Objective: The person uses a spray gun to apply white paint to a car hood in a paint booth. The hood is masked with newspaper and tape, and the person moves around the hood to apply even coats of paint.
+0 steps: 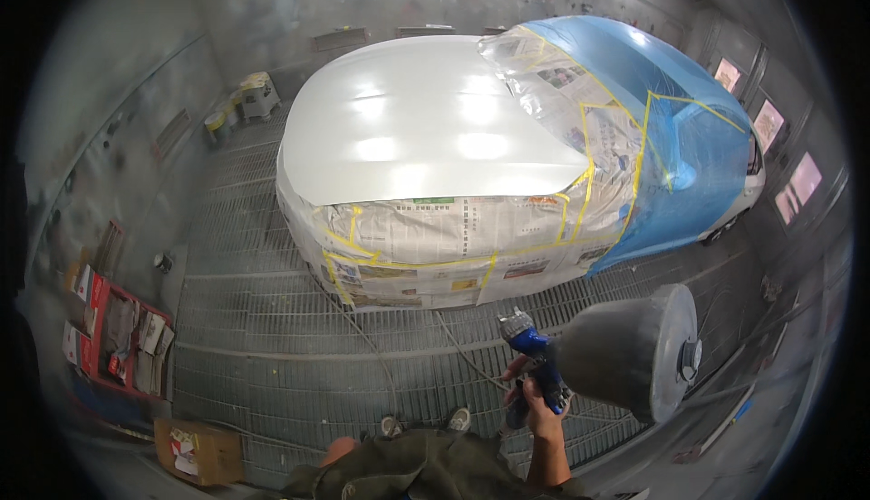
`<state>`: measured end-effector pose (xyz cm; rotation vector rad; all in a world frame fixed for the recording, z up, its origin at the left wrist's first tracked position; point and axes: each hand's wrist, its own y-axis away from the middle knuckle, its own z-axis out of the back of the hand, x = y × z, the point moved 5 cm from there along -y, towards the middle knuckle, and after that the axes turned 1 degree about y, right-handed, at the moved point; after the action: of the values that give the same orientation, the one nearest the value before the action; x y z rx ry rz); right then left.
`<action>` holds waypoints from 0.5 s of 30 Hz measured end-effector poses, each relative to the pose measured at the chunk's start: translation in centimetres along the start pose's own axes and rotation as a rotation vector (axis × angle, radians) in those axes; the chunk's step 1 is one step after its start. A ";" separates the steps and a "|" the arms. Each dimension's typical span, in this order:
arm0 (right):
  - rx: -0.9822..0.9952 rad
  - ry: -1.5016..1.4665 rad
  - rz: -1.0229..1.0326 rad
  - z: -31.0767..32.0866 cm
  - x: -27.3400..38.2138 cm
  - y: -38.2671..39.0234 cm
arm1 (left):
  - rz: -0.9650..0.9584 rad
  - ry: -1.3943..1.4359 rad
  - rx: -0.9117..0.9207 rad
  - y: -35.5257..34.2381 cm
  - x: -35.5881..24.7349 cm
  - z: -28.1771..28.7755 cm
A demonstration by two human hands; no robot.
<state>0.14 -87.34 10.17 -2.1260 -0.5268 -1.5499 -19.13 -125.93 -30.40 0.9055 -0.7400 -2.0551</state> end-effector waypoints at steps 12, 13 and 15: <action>-0.086 0.014 0.042 1.2 -0.4 -0.5 | 0.016 0.057 -0.028 -0.9 0.7 -1.5; -0.090 0.025 0.034 1.2 -0.7 -0.5 | 0.036 0.071 -0.021 -1.1 0.9 -2.0; -0.086 0.054 0.028 1.5 -1.1 -0.6 | 0.039 0.081 -0.030 -0.7 -0.3 -1.7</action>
<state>0.65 -85.99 8.76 -2.1387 -0.4176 -1.6360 -17.93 -125.66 -31.80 0.9438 -0.6766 -1.9783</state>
